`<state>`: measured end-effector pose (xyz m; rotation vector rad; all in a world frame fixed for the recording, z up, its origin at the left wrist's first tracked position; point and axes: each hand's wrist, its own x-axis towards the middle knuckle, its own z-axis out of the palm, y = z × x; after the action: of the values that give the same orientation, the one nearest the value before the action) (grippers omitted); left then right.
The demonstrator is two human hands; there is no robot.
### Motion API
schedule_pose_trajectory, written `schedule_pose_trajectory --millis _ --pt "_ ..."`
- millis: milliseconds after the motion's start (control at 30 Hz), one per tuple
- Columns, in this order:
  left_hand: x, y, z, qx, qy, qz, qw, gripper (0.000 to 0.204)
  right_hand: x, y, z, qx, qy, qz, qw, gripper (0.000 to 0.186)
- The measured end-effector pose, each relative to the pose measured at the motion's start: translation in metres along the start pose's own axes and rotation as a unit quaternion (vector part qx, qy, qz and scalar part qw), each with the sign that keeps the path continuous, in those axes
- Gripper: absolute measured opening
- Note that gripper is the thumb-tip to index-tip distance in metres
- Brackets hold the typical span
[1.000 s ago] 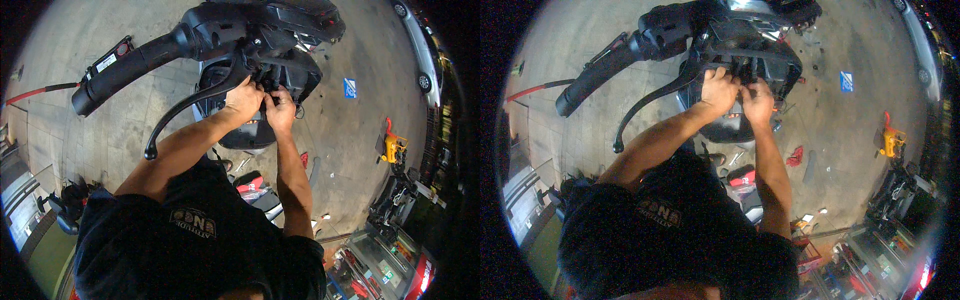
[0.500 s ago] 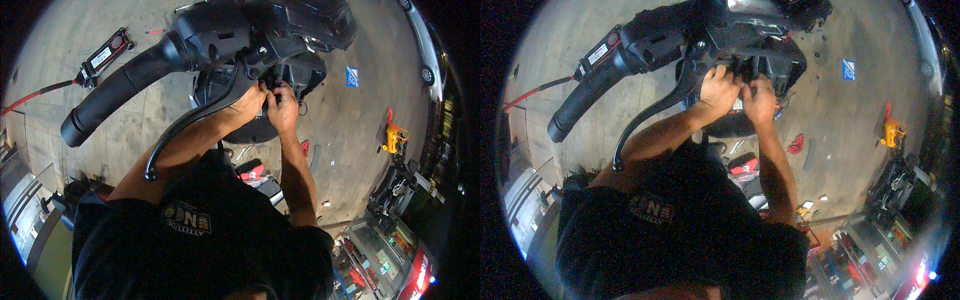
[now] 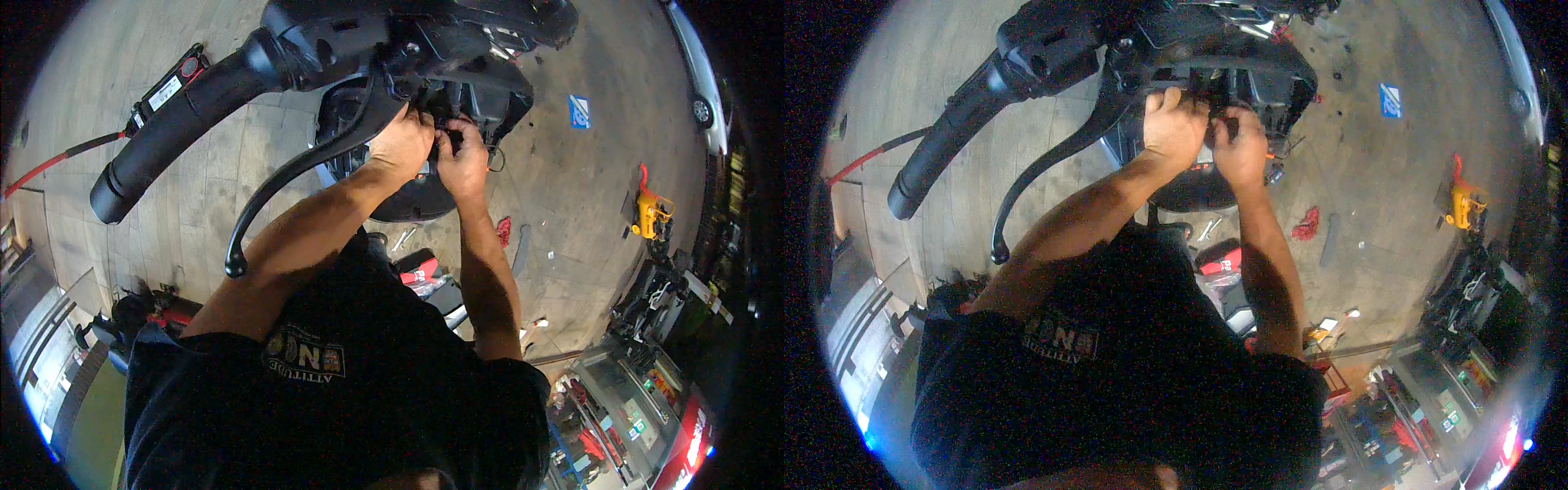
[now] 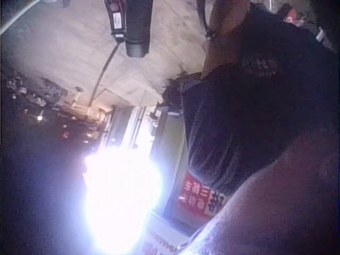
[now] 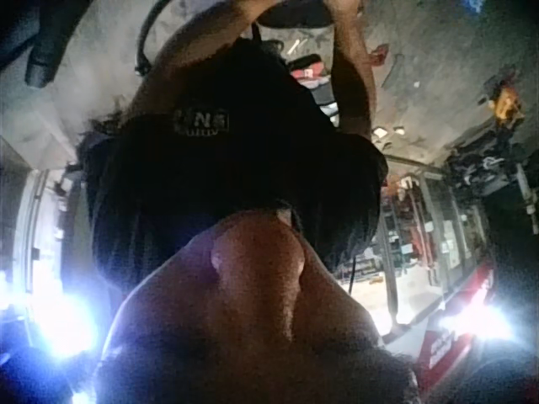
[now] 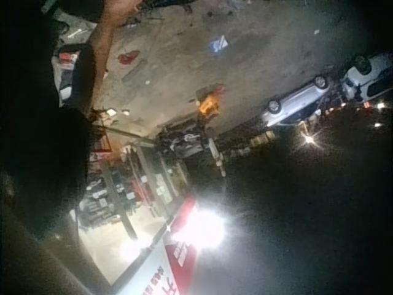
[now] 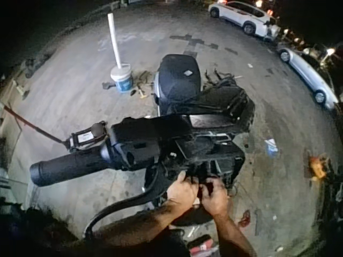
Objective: The person works on the exposed wiring under the seat of a scooter, manipulating connectors and wires with both hands. They repeatedly connect and disconnect small plugs, adjust wire positions, and occasionally step back to wipe their hands before returning to the wiring.
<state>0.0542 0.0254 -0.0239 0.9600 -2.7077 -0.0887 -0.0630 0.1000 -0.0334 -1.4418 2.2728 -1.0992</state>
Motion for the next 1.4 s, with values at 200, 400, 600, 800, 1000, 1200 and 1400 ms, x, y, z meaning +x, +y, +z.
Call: schedule_pose_trajectory --millis 200,400,600,800,1000,1200,1400 --pt "0.003 -0.003 -0.003 -0.043 0.039 -0.027 0.998 0.015 -0.006 -0.014 0.009 -0.052 0.096 -0.068 0.992 0.019" --pt "0.013 -0.011 -0.007 -0.017 -0.019 0.016 1.0 0.011 -0.01 -0.03 0.011 -0.128 0.044 0.058 0.989 0.015" --pt "0.021 -0.013 -0.007 -0.017 -0.065 0.023 0.997 0.012 -0.007 -0.035 0.026 0.028 0.113 0.188 0.975 0.017" --pt "0.016 -0.018 -0.003 -0.033 -0.037 0.033 0.998 0.015 -0.011 -0.025 0.037 0.007 0.143 0.122 0.982 0.021" --pt "0.016 -0.014 -0.005 -0.032 -0.091 -0.007 0.995 0.018 -0.011 -0.021 0.03 0.065 0.13 0.138 0.98 0.026" --pt "0.02 -0.015 -0.007 -0.036 -0.108 -0.017 0.993 0.021 -0.005 -0.027 0.027 -0.086 0.126 0.08 0.985 0.024" --pt "0.022 -0.012 -0.009 -0.035 -0.108 -0.032 0.993 0.023 -0.004 -0.03 0.03 -0.089 0.112 0.089 0.986 0.027"
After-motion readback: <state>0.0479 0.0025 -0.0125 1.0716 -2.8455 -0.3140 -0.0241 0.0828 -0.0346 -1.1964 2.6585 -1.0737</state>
